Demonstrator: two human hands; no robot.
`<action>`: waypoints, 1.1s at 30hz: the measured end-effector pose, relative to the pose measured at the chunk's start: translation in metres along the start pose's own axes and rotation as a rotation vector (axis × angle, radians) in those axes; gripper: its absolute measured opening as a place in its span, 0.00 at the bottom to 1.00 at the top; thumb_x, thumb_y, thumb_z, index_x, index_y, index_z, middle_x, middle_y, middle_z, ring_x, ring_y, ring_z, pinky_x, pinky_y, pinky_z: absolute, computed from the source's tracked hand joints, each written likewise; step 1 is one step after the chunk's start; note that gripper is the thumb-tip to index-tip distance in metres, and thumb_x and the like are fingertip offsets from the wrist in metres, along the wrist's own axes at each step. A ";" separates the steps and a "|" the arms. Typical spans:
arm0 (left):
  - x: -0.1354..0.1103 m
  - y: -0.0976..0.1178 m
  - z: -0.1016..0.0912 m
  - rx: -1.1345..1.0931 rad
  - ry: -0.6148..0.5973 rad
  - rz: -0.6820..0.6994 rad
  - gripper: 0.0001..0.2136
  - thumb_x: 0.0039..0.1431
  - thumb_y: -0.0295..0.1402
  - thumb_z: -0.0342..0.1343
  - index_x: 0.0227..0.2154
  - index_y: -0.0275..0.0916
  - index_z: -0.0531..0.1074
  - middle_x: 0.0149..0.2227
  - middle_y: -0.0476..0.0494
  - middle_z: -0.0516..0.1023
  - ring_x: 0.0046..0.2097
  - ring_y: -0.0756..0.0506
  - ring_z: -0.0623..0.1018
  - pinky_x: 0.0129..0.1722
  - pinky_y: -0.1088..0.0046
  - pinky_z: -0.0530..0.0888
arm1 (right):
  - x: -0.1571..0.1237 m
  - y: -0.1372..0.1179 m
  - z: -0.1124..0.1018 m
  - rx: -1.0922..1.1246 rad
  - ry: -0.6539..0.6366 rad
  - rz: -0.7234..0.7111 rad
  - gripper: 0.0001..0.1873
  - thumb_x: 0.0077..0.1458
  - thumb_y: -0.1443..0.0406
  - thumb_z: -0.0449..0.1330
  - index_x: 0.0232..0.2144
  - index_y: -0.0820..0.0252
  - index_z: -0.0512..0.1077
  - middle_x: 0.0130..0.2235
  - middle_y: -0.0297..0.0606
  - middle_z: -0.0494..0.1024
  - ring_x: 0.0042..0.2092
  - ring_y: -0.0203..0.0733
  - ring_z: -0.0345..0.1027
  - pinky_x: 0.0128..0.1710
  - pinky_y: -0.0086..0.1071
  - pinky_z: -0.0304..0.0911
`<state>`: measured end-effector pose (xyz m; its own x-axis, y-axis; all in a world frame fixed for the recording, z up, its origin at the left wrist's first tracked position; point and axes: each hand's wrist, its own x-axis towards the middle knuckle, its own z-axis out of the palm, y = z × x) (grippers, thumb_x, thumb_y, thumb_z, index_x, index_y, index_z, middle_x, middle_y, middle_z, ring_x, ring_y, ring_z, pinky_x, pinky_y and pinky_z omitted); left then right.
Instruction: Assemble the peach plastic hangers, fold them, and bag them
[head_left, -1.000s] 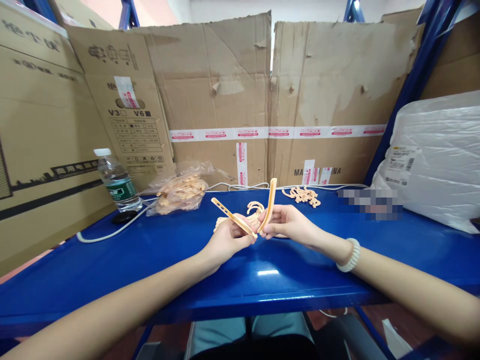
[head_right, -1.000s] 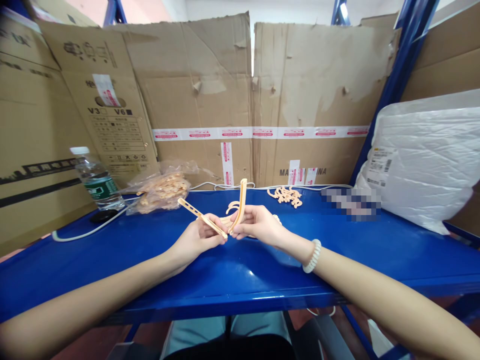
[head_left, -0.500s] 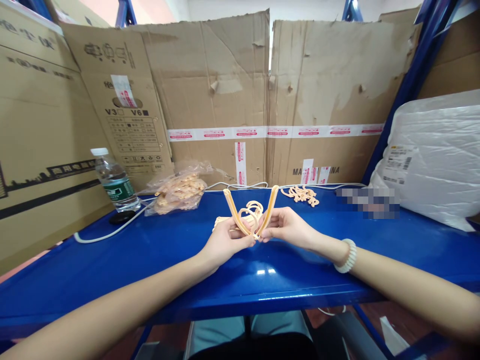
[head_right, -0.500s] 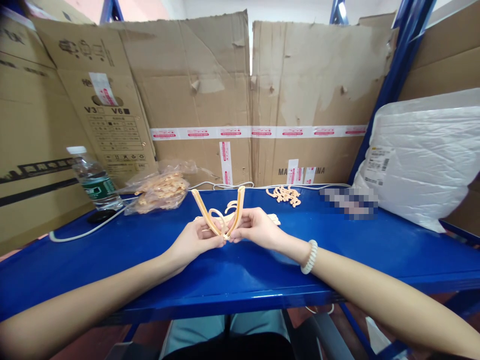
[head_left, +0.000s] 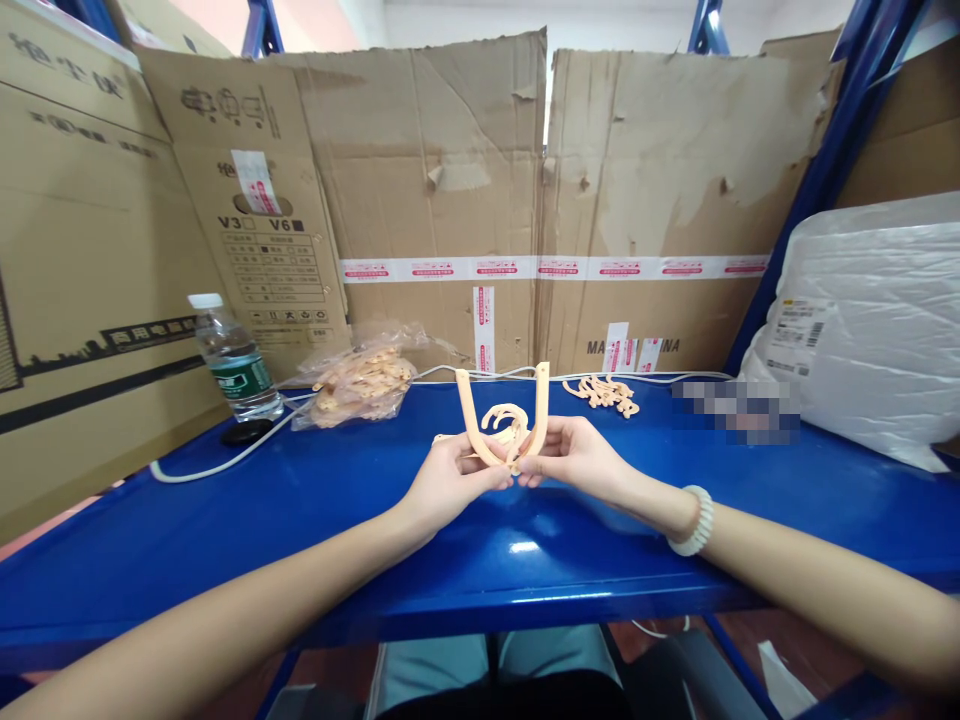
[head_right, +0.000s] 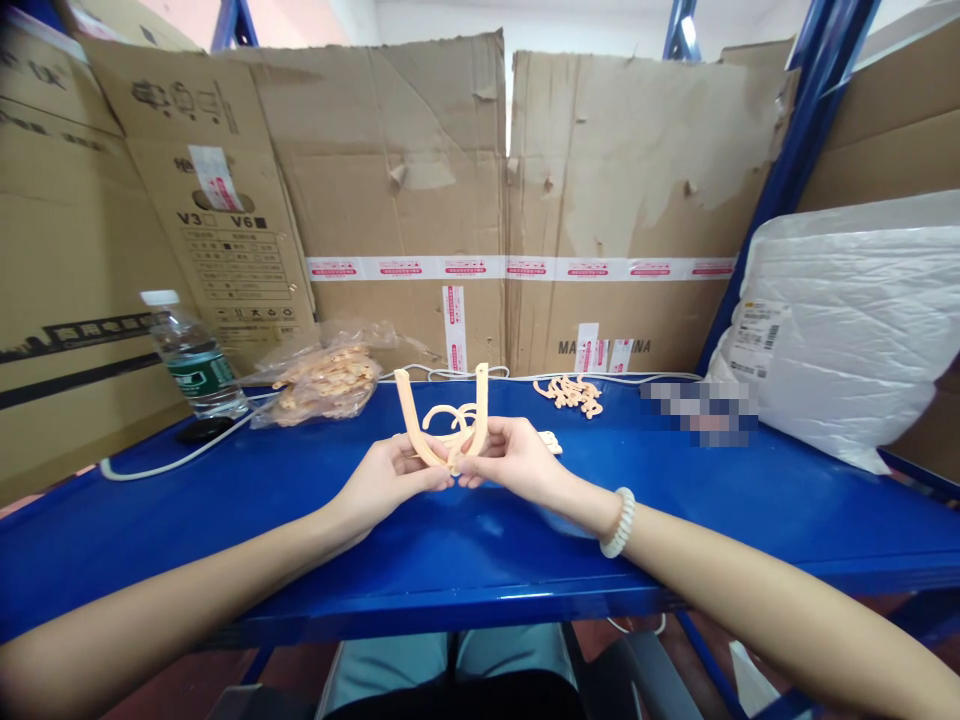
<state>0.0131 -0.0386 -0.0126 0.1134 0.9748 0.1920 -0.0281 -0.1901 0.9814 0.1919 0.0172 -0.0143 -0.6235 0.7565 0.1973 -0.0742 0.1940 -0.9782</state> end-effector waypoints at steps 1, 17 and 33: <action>0.000 0.000 0.000 -0.006 0.000 0.007 0.11 0.41 0.27 0.68 0.31 0.33 0.77 0.34 0.40 0.82 0.34 0.44 0.81 0.36 0.71 0.77 | 0.000 0.000 0.000 0.001 0.009 0.005 0.18 0.41 0.62 0.71 0.35 0.65 0.75 0.32 0.40 0.81 0.30 0.37 0.76 0.32 0.29 0.74; 0.036 0.025 -0.060 -0.221 0.201 -0.119 0.07 0.45 0.20 0.64 0.28 0.32 0.75 0.31 0.43 0.81 0.30 0.52 0.80 0.34 0.82 0.77 | 0.012 -0.040 -0.084 -0.884 0.010 -0.348 0.07 0.48 0.63 0.66 0.27 0.62 0.75 0.28 0.36 0.77 0.30 0.36 0.69 0.32 0.30 0.63; 0.025 0.039 -0.081 1.267 -0.446 0.253 0.05 0.50 0.35 0.62 0.26 0.39 0.77 0.31 0.49 0.77 0.34 0.48 0.75 0.33 0.75 0.67 | -0.001 -0.040 -0.072 -1.205 -0.471 0.004 0.10 0.43 0.62 0.69 0.24 0.64 0.76 0.24 0.33 0.75 0.23 0.32 0.62 0.23 0.26 0.53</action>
<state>-0.0659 -0.0118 0.0303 0.5556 0.8235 0.1143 0.7978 -0.5668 0.2057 0.2517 0.0531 0.0295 -0.8531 0.5143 -0.0882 0.5184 0.8160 -0.2556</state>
